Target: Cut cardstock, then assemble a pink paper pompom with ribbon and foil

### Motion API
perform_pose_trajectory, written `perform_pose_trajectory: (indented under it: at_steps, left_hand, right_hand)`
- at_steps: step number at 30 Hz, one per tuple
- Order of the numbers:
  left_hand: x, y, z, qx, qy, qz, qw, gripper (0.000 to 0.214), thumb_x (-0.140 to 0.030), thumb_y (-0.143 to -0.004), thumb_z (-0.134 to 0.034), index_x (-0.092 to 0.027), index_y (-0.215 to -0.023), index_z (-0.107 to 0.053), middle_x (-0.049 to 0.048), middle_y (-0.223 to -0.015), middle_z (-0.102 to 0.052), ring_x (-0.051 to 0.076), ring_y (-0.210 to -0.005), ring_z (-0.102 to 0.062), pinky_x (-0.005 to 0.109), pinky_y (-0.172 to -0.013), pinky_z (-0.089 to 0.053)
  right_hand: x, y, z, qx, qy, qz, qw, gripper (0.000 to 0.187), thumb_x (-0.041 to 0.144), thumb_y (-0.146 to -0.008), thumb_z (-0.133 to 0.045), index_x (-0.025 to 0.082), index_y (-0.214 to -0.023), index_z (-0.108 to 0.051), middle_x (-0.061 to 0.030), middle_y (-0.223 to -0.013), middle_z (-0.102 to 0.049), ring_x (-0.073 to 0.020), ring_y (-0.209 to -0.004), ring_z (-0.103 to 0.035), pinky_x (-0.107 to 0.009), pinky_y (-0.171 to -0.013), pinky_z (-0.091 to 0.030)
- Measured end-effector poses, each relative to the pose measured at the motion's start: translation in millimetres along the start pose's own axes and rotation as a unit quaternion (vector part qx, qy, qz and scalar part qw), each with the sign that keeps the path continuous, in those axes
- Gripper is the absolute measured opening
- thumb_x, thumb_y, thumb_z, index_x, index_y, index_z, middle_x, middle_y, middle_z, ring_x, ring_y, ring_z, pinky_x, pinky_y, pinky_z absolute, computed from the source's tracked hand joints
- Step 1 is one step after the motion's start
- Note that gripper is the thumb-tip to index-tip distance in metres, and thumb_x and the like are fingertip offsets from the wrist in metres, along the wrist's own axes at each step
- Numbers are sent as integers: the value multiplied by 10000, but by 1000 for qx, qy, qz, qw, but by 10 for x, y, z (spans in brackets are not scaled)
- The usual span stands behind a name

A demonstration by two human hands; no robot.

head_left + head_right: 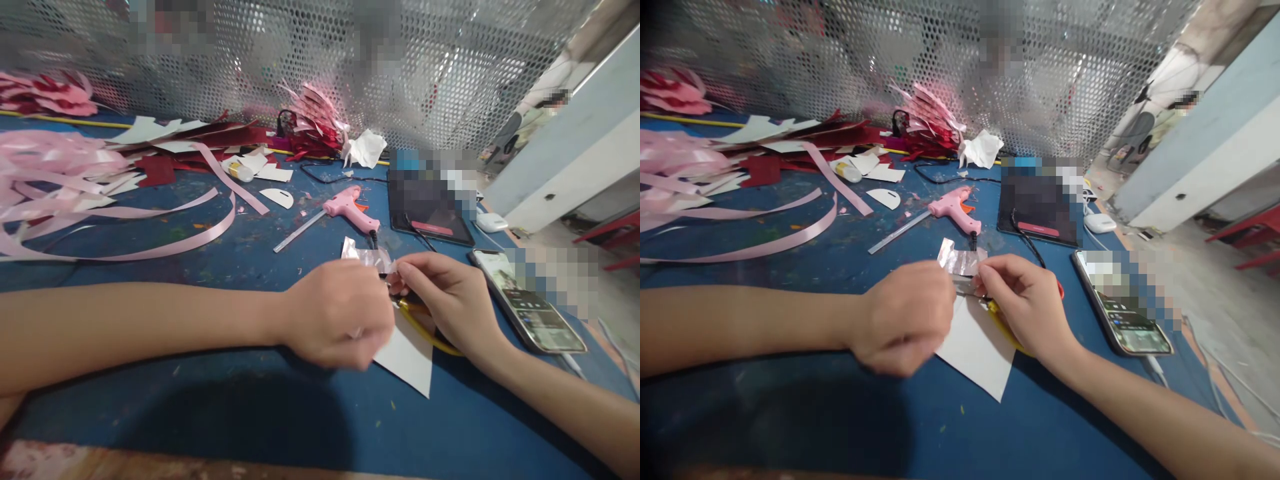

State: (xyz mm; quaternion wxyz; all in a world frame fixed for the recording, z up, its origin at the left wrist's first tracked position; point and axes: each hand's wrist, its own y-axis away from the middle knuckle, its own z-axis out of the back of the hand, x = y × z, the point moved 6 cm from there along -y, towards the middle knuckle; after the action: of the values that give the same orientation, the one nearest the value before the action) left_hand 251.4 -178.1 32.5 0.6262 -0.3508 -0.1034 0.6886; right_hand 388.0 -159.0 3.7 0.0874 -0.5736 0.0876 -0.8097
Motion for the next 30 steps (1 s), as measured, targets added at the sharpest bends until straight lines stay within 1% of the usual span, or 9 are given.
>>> perform_pose_trajectory:
  at_steps: [2, 4, 6, 8, 11, 14, 20, 24, 30]
  left_hand:
    - [-177, 32, -105, 63, 8, -93, 994, 401, -318, -803, -527, -211, -456, -358, -13, -460, -493, 141, -442, -419, 334, -448, -298]
    - [-231, 58, -142, 85, 24, -113, 990, 549, -425, -804, -555, -188, -399, -271, -22, -380, -412, 125, -368, -340, 339, -391, -210]
    - [-130, 48, -98, 57, 40, -51, 996, 511, -428, -852, -504, -194, -425, -351, -16, -414, -464, 118, -407, -416, 319, -410, -263]
    - [84, 35, 13, -21, 63, 66, 996, 392, -352, -902, -439, -203, -544, -498, -4, -540, -569, 115, -534, -522, 272, -504, -373]
    - [408, 76, 132, -128, 104, 240, 957, 204, -296, -893, -483, -183, -760, -588, -1, -715, -612, 100, -639, -551, 212, -569, -428]
    - [528, 84, 94, -129, 150, 300, 933, 135, -299, -835, -594, -172, -881, -591, -6, -818, -619, 90, -686, -570, 174, -544, -437]
    - [468, 82, 50, -123, 148, 278, 941, 91, -209, -829, -600, -181, -914, -584, -19, -816, -650, 85, -729, -618, 177, -645, -490]
    - [447, 95, 82, -137, 99, 244, 955, 233, -130, -805, -600, -196, -1012, -515, -28, -826, -671, 90, -762, -645, 193, -715, -501]
    - [377, 77, 197, -72, -182, 88, 977, 45, -259, -824, -574, -275, -817, -614, -24, -828, -715, 152, -802, -640, 306, -741, -426]
  right_hand:
    - [-6, 1, 5, 2, -10, -10, 1000, 151, 277, -843, -593, 193, -733, -654, -8, -655, -661, -110, -575, -606, -196, -532, -502]
    - [-5, 4, 7, 5, -24, -15, 1000, 161, 287, -840, -596, 191, -721, -649, -6, -647, -649, -101, -558, -587, -190, -522, -496]
    - [-10, 6, 10, 6, -32, -24, 999, 169, 302, -827, -613, 192, -702, -645, 2, -602, -621, -94, -521, -558, -182, -486, -477]
    - [-24, 5, 12, 4, -41, -38, 998, 176, 329, -810, -629, 193, -700, -650, 10, -542, -584, -94, -472, -518, -186, -432, -444]
    - [-31, 5, 20, -4, -39, -40, 998, 182, 352, -806, -631, 191, -732, -671, 25, -474, -530, -86, -405, -452, -192, -370, -382]
    - [-14, 12, 31, -13, -2, -25, 1000, 168, 326, -811, -622, 186, -743, -685, 38, -441, -502, -74, -377, -424, -189, -364, -356]
    - [-9, 19, 12, -1, 24, -26, 999, 164, 330, -785, -635, 188, -738, -705, 37, -431, -504, -73, -355, -397, -198, -344, -318]
    - [-15, 17, 2, 3, 15, -32, 999, 168, 336, -774, -645, 179, -729, -685, 34, -431, -510, -75, -362, -396, -200, -355, -320]
    - [-45, 19, -29, 31, -29, -44, 998, 174, 336, -780, -647, 177, -722, -611, 43, -459, -496, -70, -385, -401, -185, -364, -316]
